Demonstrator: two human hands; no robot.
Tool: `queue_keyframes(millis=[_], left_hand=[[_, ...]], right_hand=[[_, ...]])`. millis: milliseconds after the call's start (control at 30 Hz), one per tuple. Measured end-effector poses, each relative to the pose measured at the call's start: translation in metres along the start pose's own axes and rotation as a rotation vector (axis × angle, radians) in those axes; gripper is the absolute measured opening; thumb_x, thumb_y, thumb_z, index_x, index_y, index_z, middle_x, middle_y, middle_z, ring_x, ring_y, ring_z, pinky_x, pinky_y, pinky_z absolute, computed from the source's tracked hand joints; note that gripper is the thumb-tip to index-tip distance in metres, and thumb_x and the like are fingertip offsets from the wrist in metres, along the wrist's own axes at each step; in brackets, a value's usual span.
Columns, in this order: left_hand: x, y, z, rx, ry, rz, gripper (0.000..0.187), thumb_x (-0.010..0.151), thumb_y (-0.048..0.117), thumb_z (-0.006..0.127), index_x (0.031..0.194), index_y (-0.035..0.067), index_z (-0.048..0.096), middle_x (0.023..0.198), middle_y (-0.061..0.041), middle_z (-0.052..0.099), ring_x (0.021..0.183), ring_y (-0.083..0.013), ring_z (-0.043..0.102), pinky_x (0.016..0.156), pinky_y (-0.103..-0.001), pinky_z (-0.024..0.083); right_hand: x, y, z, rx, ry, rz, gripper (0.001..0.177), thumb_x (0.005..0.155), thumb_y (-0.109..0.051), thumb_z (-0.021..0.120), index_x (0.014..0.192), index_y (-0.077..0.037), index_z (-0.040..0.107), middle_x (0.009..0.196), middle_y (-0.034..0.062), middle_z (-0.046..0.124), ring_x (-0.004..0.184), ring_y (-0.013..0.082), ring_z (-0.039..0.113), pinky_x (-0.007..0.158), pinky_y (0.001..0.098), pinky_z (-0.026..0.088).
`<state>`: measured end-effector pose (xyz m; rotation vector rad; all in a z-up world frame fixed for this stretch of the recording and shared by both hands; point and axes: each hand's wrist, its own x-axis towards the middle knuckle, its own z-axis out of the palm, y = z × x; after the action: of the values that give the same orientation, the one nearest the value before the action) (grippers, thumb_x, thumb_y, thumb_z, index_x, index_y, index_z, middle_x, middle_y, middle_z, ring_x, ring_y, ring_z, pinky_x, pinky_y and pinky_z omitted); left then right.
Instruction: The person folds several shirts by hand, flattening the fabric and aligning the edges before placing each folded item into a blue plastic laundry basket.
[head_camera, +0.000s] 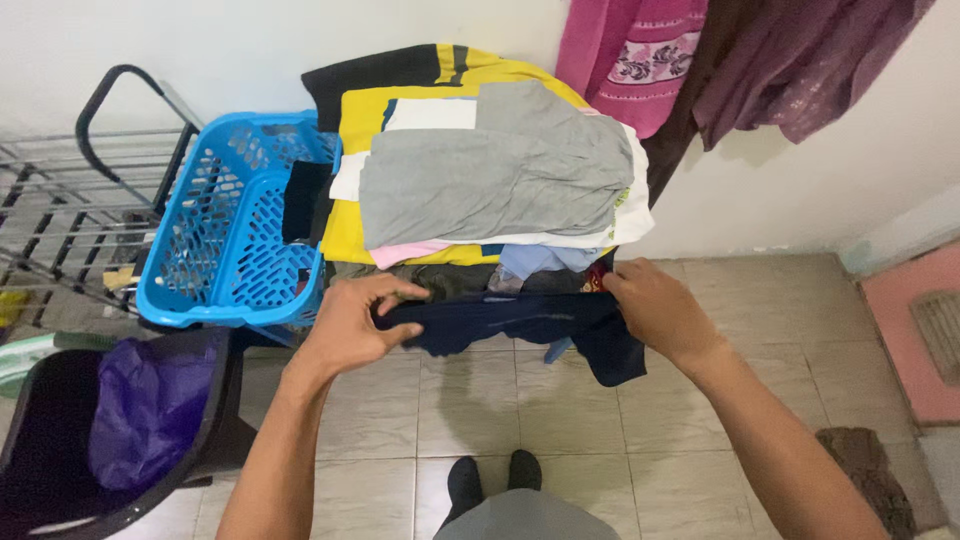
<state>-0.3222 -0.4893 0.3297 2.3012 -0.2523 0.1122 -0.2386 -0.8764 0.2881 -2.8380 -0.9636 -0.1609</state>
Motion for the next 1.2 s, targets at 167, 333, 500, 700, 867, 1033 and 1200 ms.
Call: queue_keyframes(millis=[167, 333, 500, 700, 867, 1033, 1200], left_hand=[[0.015, -0.006, 0.007, 0.168, 0.179, 0.147, 0.029, 0.072, 0.008, 0.084, 0.1, 0.015, 0.08, 0.066, -0.008, 0.053, 0.058, -0.0217, 0.052, 0.057, -0.034, 0.041], [0.039, -0.016, 0.032, 0.101, 0.316, 0.069, 0.021, 0.081, 0.003, 0.079, 0.099, 0.012, 0.077, 0.067, -0.009, 0.052, 0.058, -0.0239, 0.052, 0.057, -0.036, 0.042], [0.08, -0.019, 0.1, 0.145, 0.298, 0.182, 0.029, 0.08, 0.004, 0.075, 0.108, 0.006, 0.068, 0.093, -0.012, 0.064, 0.083, -0.0292, 0.064, 0.07, -0.042, 0.051], [0.15, 0.044, 0.228, 0.376, -0.33, 0.205, 0.032, 0.087, 0.026, 0.071, 0.116, 0.012, 0.067, 0.117, -0.021, 0.064, 0.106, -0.0445, 0.063, 0.084, -0.056, 0.052], [0.302, 0.089, 0.248, -0.561, -0.205, 0.05, 0.018, 0.087, -0.004, 0.063, 0.101, 0.004, 0.055, 0.074, -0.013, 0.069, 0.067, -0.0217, 0.074, 0.054, -0.035, 0.056], [0.417, 0.119, 0.202, -1.047, -0.128, 0.122, 0.021, 0.097, -0.006, 0.049, 0.111, 0.01, 0.052, 0.1, -0.004, 0.065, 0.085, -0.0175, 0.067, 0.064, -0.029, 0.06], [0.476, 0.076, 0.095, -1.269, 0.04, 0.325, 0.03, 0.097, -0.008, 0.045, 0.12, 0.008, 0.056, 0.098, -0.009, 0.064, 0.082, -0.021, 0.068, 0.063, -0.037, 0.061]], right_hand=[[-0.005, -0.014, -0.007, -0.109, 0.444, 0.038, 0.016, 0.081, 0.001, 0.069, 0.096, -0.005, 0.069, 0.104, 0.0067, 0.068, 0.105, 0.0273, 0.062, 0.09, 0.0395, 0.053], [-0.027, -0.015, -0.005, -0.262, 0.694, 0.079, 0.013, 0.085, 0.0, 0.073, 0.094, -0.008, 0.066, 0.104, 0.0035, 0.073, 0.099, 0.0242, 0.065, 0.077, 0.0371, 0.048], [-0.072, 0.058, 0.036, 0.532, 0.459, 0.712, 0.015, 0.093, -0.002, 0.063, 0.106, -0.004, 0.055, 0.085, 0.0152, 0.068, 0.078, 0.0301, 0.069, 0.067, 0.0391, 0.051], [-0.133, 0.147, 0.052, 0.346, 0.719, 0.8, 0.009, 0.098, -0.002, 0.067, 0.105, -0.001, 0.061, 0.088, 0.0112, 0.064, 0.079, 0.0245, 0.063, 0.073, 0.0378, 0.049], [-0.169, 0.196, -0.037, 0.18, 0.681, 0.882, 0.01, 0.105, -0.004, 0.074, 0.109, 0.004, 0.071, 0.082, 0.0127, 0.068, 0.075, 0.0178, 0.064, 0.074, 0.0355, 0.049], [-0.103, 0.107, -0.117, 0.438, 0.341, 0.844, 0.026, 0.091, -0.003, 0.071, 0.117, -0.002, 0.076, 0.062, 0.0161, 0.065, 0.05, 0.0195, 0.054, 0.046, 0.0357, 0.042], [0.068, -0.009, -0.152, 0.419, 0.195, 0.419, 0.047, 0.091, -0.02, 0.066, 0.135, -0.007, 0.055, 0.071, 0.0195, 0.065, 0.06, 0.0221, 0.063, 0.056, 0.0402, 0.051]])
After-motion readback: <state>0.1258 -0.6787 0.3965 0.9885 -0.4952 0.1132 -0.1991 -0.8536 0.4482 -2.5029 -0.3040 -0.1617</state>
